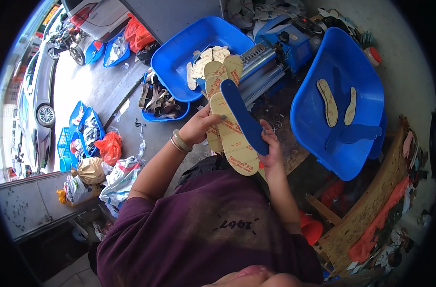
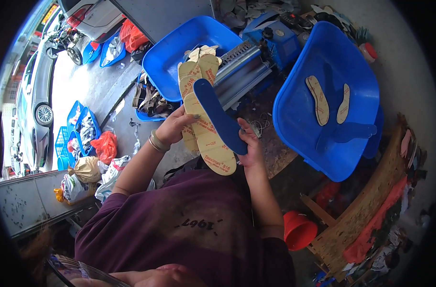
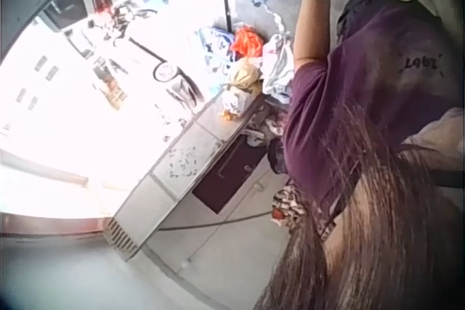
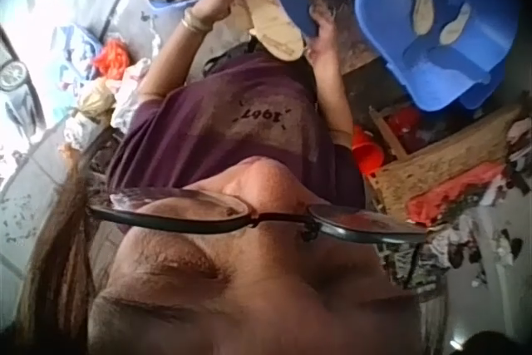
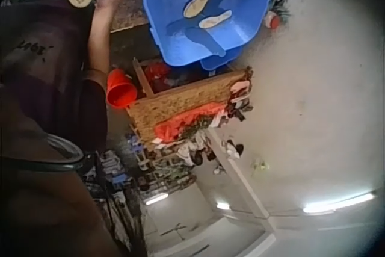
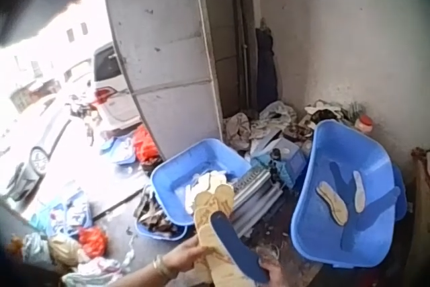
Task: The person is feeding shoe insole components through a gluing or pressing machine and stacking the processed parts.
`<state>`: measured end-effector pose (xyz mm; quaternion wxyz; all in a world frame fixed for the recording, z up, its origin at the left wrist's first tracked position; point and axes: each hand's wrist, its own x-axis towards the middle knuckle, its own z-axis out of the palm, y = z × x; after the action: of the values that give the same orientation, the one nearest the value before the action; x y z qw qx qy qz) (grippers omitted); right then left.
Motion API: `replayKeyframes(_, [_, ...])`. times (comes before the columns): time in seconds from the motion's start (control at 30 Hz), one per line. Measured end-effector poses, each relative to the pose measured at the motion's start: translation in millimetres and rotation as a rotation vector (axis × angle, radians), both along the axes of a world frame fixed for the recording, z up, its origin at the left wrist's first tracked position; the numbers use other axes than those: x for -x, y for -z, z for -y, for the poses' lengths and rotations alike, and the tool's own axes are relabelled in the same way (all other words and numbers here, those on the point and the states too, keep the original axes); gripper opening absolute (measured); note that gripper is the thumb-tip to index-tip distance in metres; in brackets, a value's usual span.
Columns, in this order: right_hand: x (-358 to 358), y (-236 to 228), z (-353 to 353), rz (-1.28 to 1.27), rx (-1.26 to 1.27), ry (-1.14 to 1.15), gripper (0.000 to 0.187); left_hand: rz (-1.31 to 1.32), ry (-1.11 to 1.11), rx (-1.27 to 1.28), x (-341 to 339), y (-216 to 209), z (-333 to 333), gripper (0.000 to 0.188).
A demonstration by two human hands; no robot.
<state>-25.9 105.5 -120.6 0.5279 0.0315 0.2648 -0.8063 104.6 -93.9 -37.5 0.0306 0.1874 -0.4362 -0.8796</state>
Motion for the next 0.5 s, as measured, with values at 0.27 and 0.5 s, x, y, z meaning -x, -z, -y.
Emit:
replayKeyframes(0.27, [-5.0,-11.9,9.1,-0.085,-0.012,-0.018,0.049,0.040,-0.146,-0.034,-5.7,0.2,9.7,0.045])
replayKeyframes(0.5, [9.2,-47.5,-5.2,-1.585,-0.220,-0.240,0.071,0.087,-0.142,-0.054,-8.5,-3.2,23.7,0.039])
